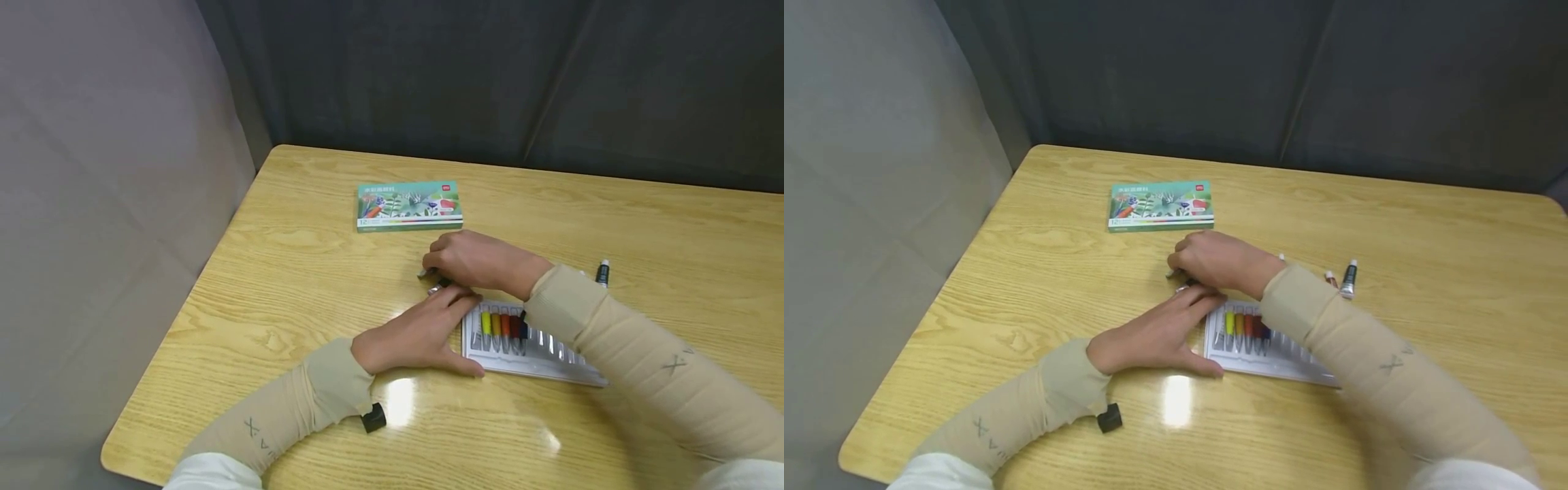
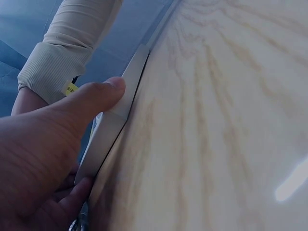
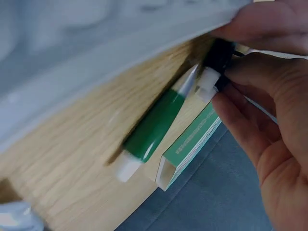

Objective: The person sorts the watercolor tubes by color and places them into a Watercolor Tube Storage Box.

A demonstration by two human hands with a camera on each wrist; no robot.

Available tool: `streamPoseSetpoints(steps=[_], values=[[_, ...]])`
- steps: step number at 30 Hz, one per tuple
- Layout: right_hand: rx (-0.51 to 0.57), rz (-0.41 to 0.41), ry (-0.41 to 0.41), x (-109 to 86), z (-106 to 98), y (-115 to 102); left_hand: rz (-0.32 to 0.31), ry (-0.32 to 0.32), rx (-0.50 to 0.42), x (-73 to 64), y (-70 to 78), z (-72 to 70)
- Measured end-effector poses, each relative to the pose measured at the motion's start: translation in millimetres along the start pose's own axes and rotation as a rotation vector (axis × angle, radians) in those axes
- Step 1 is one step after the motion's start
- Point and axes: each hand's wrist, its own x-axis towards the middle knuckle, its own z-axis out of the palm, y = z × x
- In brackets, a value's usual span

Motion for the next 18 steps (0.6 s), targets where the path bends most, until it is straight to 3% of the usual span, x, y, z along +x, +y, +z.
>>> streamPoseSetpoints(steps=[11, 18], values=[[0.003, 0.009, 0.132, -23.9, -11, 1, 0.004, 0.023, -0.012, -1.0, 1.0, -0.2], [0.006, 0.035, 0.17, -42.3, -19, -5, 0.013, 0.038, -0.039, -2.3, 2.2, -0.4]])
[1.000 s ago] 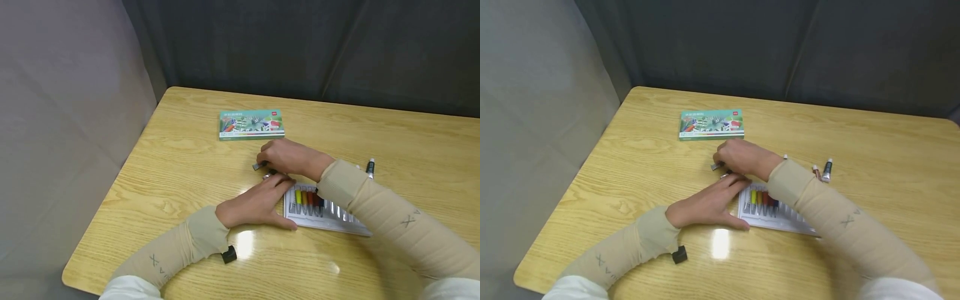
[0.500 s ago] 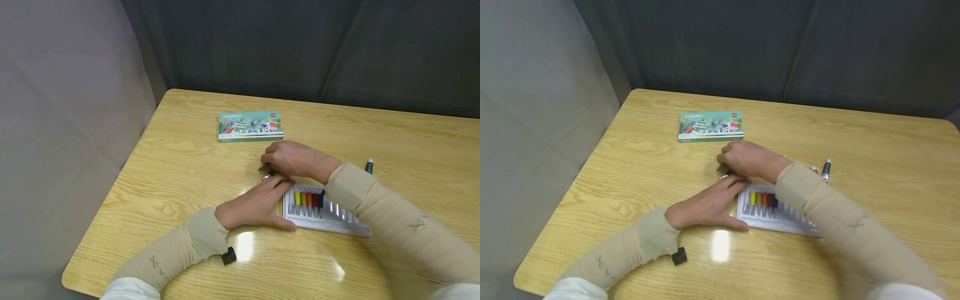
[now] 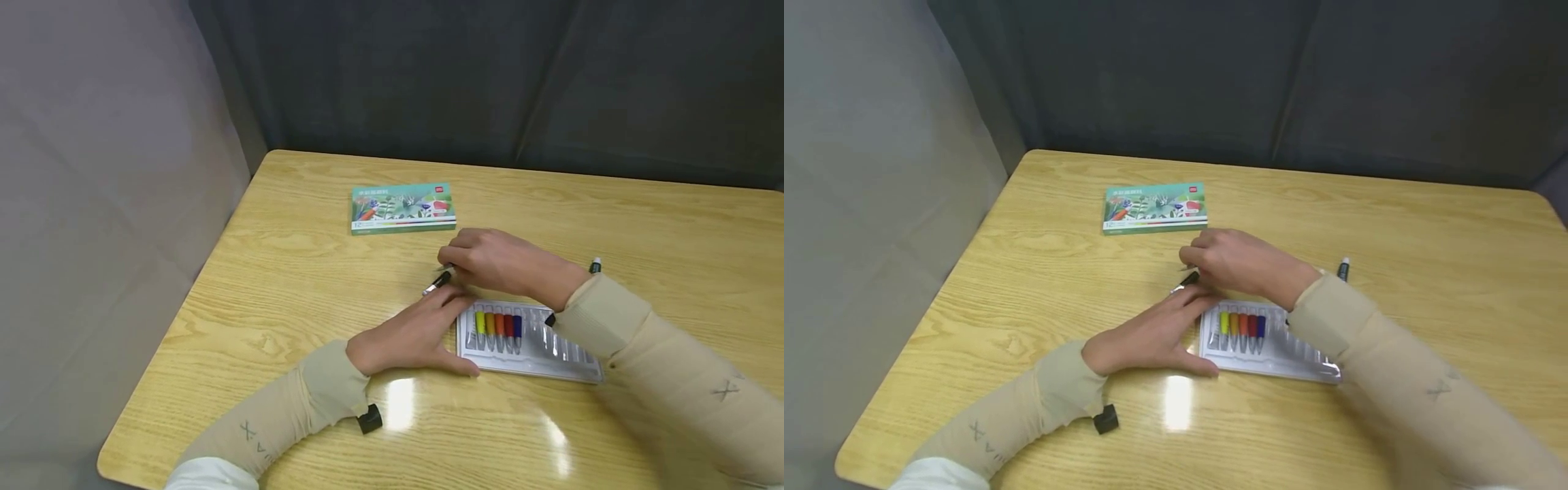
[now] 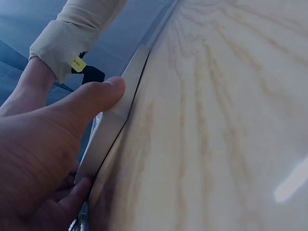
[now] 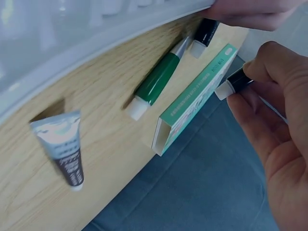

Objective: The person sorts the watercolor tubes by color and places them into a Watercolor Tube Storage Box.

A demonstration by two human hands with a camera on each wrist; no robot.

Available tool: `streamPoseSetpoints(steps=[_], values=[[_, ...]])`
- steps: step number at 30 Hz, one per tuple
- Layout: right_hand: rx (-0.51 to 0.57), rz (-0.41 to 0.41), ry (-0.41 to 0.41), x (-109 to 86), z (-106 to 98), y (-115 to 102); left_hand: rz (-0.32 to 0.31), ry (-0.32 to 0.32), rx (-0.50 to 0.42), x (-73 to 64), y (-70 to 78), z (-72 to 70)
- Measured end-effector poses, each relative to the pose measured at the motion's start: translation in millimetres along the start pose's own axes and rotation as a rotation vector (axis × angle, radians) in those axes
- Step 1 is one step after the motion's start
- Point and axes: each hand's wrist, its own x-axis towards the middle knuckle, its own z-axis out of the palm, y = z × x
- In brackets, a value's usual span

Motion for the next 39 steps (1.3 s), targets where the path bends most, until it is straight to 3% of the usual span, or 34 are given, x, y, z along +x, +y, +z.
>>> streamPoseSetpoints(steps=[18, 26, 39], values=[[-0.057, -0.015, 0.059, -33.6, -4, -4, -0.016, -0.005, -0.035, -3.3, -3.2, -2.9], [-0.044, 0.03, 0.051, -47.0, -6, -9, -0.014, -0.007, -0.041, -3.1, -3.9, -3.5], [-0.062, -0.046, 0.164, -72.2, -4, -9, -0.052, -0.031, -0.063, -3.1, -4.5, -5.0]])
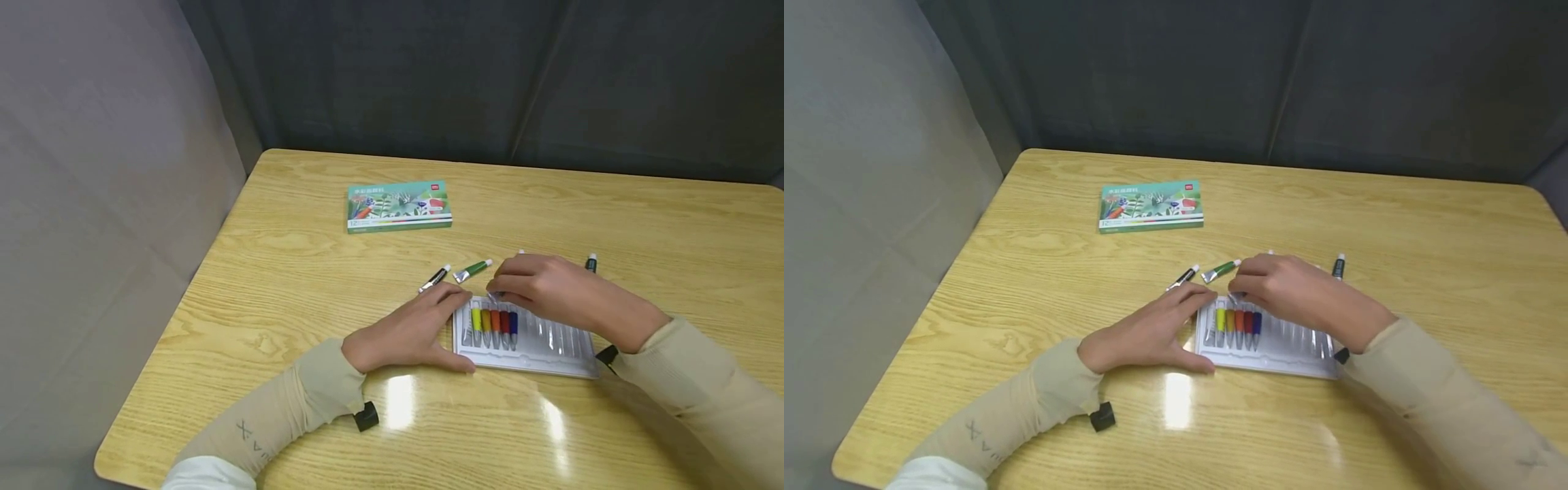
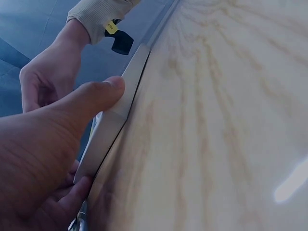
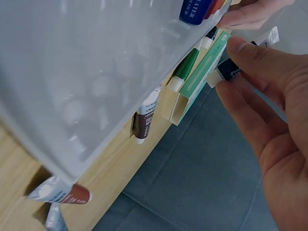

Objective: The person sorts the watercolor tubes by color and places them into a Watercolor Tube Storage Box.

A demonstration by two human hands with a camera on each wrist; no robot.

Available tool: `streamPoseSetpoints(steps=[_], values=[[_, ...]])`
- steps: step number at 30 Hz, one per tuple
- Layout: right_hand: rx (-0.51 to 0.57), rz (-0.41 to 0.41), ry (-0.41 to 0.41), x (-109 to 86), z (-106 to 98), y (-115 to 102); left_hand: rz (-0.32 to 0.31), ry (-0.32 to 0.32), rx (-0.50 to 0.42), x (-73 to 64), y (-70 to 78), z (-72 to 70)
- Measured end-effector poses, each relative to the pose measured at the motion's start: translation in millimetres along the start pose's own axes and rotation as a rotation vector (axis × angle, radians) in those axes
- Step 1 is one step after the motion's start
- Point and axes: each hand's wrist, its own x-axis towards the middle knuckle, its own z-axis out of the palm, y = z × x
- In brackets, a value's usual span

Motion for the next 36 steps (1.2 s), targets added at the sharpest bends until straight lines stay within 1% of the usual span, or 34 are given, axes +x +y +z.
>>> streamPoseSetpoints(steps=[7, 11, 18, 21, 25, 31, 36], values=[[0.018, -0.04, 0.047, -13.0, 1, -1, -0.009, -0.001, -0.023, -0.3, -0.4, 0.3], [0.027, -0.058, 0.057, -19.0, 3, -2, -0.011, 0.001, -0.028, -0.3, -0.4, 0.4], [0.018, -0.035, 0.034, -29.0, 3, -6, -0.007, 0.0, -0.015, -1.2, 0.2, -0.3], [0.035, -0.024, 0.028, -34.3, 5, -6, -0.009, -0.004, -0.018, -1.6, 0.5, -0.6], [0.051, -0.022, 0.041, -39.5, 6, -7, -0.015, -0.012, -0.019, -1.8, 1.2, -0.9], [0.049, -0.049, 0.085, -44.6, 8, -7, -0.005, -0.004, -0.018, -1.8, 1.7, -0.9], [0.044, -0.048, 0.083, -47.5, 9, -8, 0.003, 0.002, -0.025, -1.5, 1.2, -0.6]])
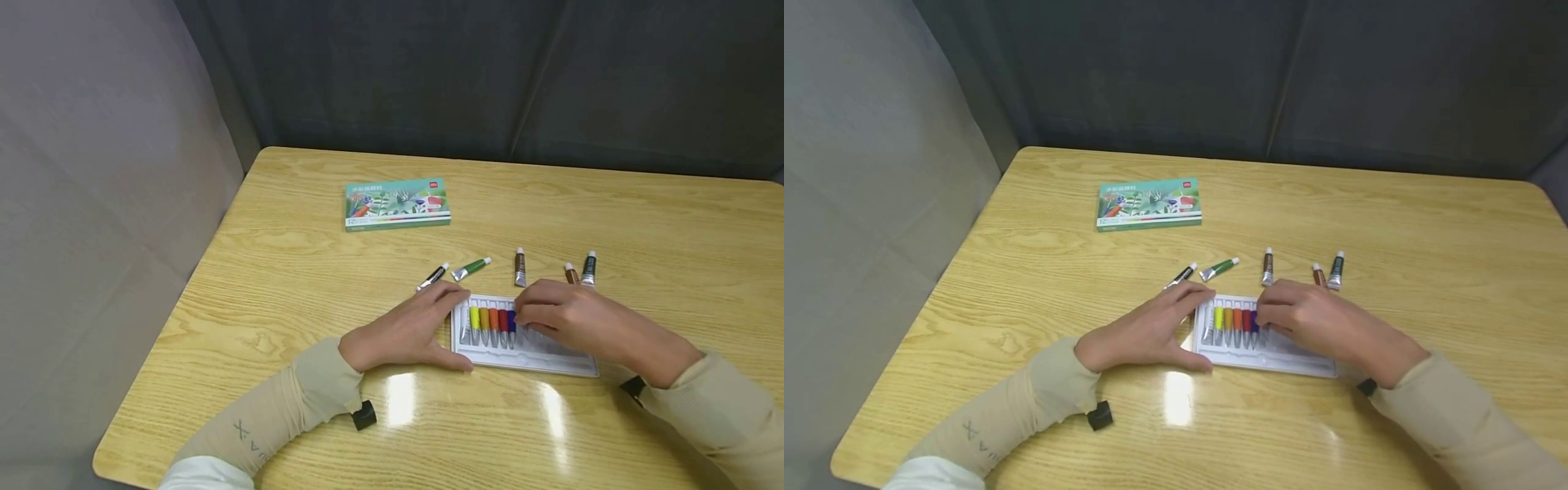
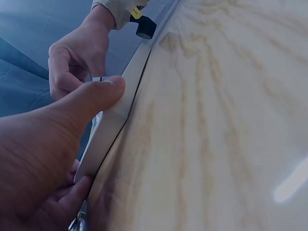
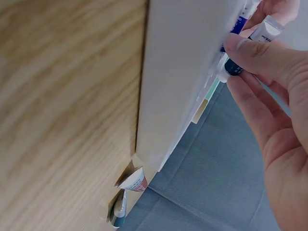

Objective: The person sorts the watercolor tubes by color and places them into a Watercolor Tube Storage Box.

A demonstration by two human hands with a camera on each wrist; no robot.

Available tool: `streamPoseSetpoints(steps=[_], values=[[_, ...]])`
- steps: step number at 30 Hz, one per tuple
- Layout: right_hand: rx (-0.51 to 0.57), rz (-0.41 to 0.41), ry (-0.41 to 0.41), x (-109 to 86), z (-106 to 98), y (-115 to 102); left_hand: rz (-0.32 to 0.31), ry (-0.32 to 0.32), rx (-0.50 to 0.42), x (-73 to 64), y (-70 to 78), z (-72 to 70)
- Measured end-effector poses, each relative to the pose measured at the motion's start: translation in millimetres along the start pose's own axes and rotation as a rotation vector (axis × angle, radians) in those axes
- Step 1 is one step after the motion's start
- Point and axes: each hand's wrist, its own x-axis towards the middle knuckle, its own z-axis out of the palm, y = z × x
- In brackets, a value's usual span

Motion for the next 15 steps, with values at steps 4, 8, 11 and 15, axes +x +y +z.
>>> streamPoseSetpoints(steps=[4, 8, 11, 15], values=[[0.004, 0.015, -0.009, -1.2, -0.2, -1.8, -0.001, 0.0, -0.003, 0.3, -0.5, 0.5], [0.009, 0.027, -0.025, -2.8, 0.4, -4.3, -0.007, -0.005, 0.0, 0.1, -0.2, 0.7], [0.01, 0.036, -0.032, -3.9, 1.1, -6.2, -0.011, -0.011, 0.001, 0.1, 0.0, 0.4], [0.004, 0.042, -0.042, -4.8, 1.0, -7.8, -0.015, -0.015, 0.003, 0.3, -0.2, 0.0]])
